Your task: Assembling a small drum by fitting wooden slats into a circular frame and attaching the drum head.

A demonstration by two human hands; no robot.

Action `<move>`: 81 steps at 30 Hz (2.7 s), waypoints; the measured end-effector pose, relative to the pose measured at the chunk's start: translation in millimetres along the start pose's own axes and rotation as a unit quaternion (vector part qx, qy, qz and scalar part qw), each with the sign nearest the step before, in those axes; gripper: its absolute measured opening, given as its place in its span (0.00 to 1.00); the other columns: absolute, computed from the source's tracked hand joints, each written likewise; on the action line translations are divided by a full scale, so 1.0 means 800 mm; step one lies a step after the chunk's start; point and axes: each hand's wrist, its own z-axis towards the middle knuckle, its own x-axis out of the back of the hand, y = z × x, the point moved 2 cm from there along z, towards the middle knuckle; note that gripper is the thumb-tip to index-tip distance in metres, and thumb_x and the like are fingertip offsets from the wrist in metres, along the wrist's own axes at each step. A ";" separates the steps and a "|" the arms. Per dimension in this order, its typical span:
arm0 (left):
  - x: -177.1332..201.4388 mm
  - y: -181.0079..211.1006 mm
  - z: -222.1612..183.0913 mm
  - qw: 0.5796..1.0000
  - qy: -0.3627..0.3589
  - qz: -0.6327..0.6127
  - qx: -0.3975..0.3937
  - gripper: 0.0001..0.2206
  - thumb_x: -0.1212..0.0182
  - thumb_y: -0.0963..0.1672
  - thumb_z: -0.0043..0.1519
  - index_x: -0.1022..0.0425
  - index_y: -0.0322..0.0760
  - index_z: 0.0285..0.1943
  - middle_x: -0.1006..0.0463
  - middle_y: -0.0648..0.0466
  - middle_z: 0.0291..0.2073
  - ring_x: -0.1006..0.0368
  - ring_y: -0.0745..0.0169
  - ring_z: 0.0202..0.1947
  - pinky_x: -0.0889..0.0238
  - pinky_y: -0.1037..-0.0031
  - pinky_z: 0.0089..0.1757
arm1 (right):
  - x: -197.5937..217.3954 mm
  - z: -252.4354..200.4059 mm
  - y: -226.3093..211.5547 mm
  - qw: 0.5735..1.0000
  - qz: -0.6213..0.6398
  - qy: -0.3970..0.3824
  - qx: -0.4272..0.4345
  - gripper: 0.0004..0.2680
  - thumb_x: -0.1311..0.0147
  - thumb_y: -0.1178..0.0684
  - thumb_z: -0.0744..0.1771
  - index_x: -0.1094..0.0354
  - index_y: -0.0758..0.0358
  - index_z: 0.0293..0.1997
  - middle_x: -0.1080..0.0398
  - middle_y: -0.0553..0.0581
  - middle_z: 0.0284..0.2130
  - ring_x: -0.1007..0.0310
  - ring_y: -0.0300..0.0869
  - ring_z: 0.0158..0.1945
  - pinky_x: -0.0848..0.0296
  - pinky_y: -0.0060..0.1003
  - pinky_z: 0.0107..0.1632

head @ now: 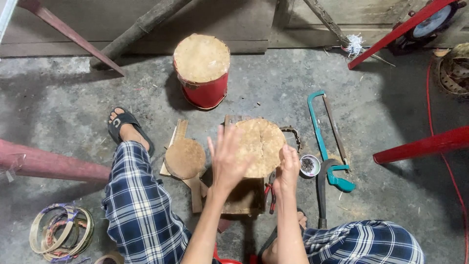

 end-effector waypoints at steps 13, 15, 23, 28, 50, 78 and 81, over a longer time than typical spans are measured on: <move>-0.020 0.019 -0.028 0.982 -0.035 0.092 -0.164 0.35 0.33 0.62 0.48 0.28 0.54 0.64 0.31 0.52 0.66 0.48 0.49 0.74 0.72 0.36 0.67 | -0.003 -0.001 0.002 0.998 -0.066 -0.015 0.006 0.06 0.38 0.51 0.65 0.29 0.57 0.30 0.31 0.49 0.22 0.32 0.31 0.25 0.34 0.21 0.28; -0.020 0.019 -0.027 0.982 -0.030 0.087 -0.165 0.33 0.33 0.61 0.48 0.26 0.53 0.62 0.30 0.53 0.65 0.46 0.49 0.73 0.70 0.35 0.67 | 0.001 0.007 0.008 0.997 -0.069 -0.023 -0.004 0.06 0.38 0.51 0.66 0.30 0.56 0.30 0.29 0.49 0.22 0.30 0.30 0.24 0.33 0.20 0.27; -0.023 0.023 -0.028 0.985 -0.007 0.073 -0.157 0.29 0.31 0.59 0.49 0.23 0.52 0.58 0.27 0.53 0.63 0.44 0.47 0.72 0.70 0.35 0.67 | -0.002 0.005 0.005 0.998 -0.052 -0.025 -0.013 0.06 0.38 0.52 0.65 0.31 0.58 0.30 0.28 0.52 0.22 0.28 0.33 0.23 0.30 0.24 0.26; -0.024 0.024 -0.027 0.985 0.005 0.074 -0.157 0.28 0.31 0.58 0.48 0.23 0.51 0.57 0.26 0.52 0.62 0.42 0.47 0.71 0.69 0.36 0.67 | 0.000 0.011 0.015 0.999 -0.039 -0.014 -0.003 0.06 0.38 0.52 0.65 0.31 0.58 0.31 0.28 0.53 0.23 0.28 0.35 0.24 0.28 0.26 0.27; -0.017 0.024 -0.028 0.981 -0.024 0.100 -0.165 0.29 0.35 0.62 0.50 0.24 0.59 0.60 0.29 0.54 0.65 0.45 0.48 0.72 0.71 0.37 0.67 | -0.021 -0.012 -0.001 1.000 0.001 -0.019 0.011 0.09 0.38 0.51 0.66 0.32 0.56 0.47 0.30 0.50 0.34 0.25 0.35 0.36 0.22 0.27 0.36; 0.091 0.059 -0.010 0.867 0.162 -0.389 0.267 0.21 0.50 0.43 0.69 0.40 0.31 0.72 0.34 0.34 0.65 0.42 0.36 0.70 0.49 0.50 0.65 | -0.024 -0.031 -0.061 0.998 0.010 0.067 0.005 0.10 0.47 0.56 0.66 0.36 0.51 0.52 0.28 0.47 0.45 0.26 0.35 0.46 0.29 0.25 0.40; 0.138 0.105 -0.016 0.894 0.157 -0.368 0.205 0.09 0.48 0.44 0.70 0.23 0.36 0.43 0.33 0.56 0.27 0.37 0.67 0.32 0.35 0.72 0.40 | -0.024 -0.033 -0.069 0.997 0.010 0.069 0.019 0.10 0.48 0.56 0.66 0.36 0.50 0.52 0.29 0.47 0.45 0.27 0.35 0.47 0.27 0.27 0.43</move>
